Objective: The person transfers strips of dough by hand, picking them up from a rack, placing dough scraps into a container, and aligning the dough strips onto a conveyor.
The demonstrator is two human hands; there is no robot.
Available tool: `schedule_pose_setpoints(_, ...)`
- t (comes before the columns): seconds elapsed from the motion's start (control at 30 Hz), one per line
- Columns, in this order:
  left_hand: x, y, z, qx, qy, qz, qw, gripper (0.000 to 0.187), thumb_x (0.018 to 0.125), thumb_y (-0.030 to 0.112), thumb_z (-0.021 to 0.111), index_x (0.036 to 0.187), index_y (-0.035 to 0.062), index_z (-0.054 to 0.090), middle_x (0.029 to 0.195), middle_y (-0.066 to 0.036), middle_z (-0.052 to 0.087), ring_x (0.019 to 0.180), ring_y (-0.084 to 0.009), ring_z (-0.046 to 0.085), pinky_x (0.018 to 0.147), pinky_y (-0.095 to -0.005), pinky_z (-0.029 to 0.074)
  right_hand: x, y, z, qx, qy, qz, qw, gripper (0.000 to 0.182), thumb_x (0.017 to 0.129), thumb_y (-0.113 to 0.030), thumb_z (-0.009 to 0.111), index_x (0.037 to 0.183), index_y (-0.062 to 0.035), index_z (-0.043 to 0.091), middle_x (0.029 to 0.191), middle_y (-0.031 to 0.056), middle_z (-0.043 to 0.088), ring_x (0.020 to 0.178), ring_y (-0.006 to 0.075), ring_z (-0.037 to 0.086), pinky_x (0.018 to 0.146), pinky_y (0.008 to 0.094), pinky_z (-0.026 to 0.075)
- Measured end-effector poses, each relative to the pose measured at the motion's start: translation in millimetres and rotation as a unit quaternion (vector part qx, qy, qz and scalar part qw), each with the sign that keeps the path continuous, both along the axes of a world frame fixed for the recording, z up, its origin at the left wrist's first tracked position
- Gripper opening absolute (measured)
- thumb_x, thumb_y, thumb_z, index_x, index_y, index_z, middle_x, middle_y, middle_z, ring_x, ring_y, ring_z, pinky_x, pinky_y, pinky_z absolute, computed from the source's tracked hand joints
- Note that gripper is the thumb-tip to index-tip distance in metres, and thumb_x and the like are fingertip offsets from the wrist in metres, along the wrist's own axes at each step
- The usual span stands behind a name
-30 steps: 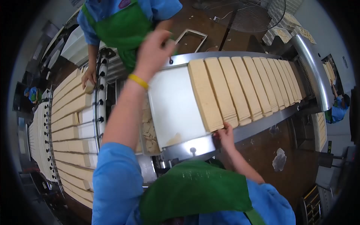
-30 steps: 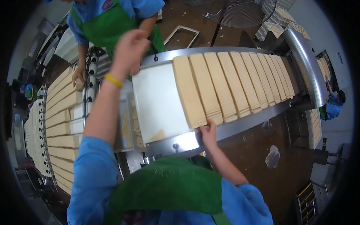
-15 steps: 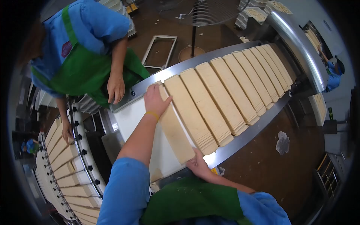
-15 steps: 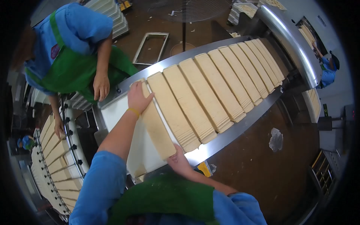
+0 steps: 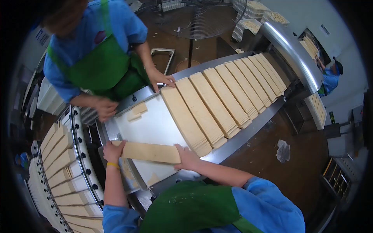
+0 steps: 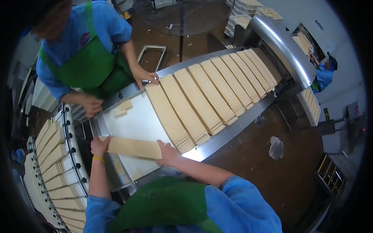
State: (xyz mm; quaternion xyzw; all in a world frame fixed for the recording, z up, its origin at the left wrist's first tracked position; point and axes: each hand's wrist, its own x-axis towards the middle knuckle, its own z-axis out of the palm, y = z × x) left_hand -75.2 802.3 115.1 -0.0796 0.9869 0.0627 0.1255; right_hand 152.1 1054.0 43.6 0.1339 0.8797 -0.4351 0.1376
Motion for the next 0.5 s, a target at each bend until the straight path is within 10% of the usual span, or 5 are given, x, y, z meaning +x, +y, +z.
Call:
schedule_pose_setpoints(0.17,64.9,-80.2,-60.2,0.338,0.092,0.061,0.935,0.06,0.074,0.031,0.081,0.112,-0.0039,0.05,0.099,-0.017,0.062,0.091,-0.0249,0.06,0.081,-0.0338,0.048,-8.6,-1.6,-25.2,0.027,0.043,0.07,0.996,0.08,0.068,-0.02,0.078,0.134,-0.0125,0.035,0.114,0.026,0.045,0.098,0.044,0.056,0.083,0.0459,0.049)
schedule_pose_setpoints(0.5,138.2,-271.9,-0.2,0.222,0.305,0.083,0.922,0.048,0.086,0.032,0.065,0.119,-0.0017,0.054,0.11,-0.02,0.063,0.102,-0.0301,0.061,0.089,-0.0369,0.047,-2.6,-141.9,65.3,-0.082,0.187,0.173,0.963,0.077,0.07,-0.021,0.078,0.134,-0.0084,0.037,0.114,0.023,0.045,0.104,0.04,0.051,0.09,0.0412,0.046)
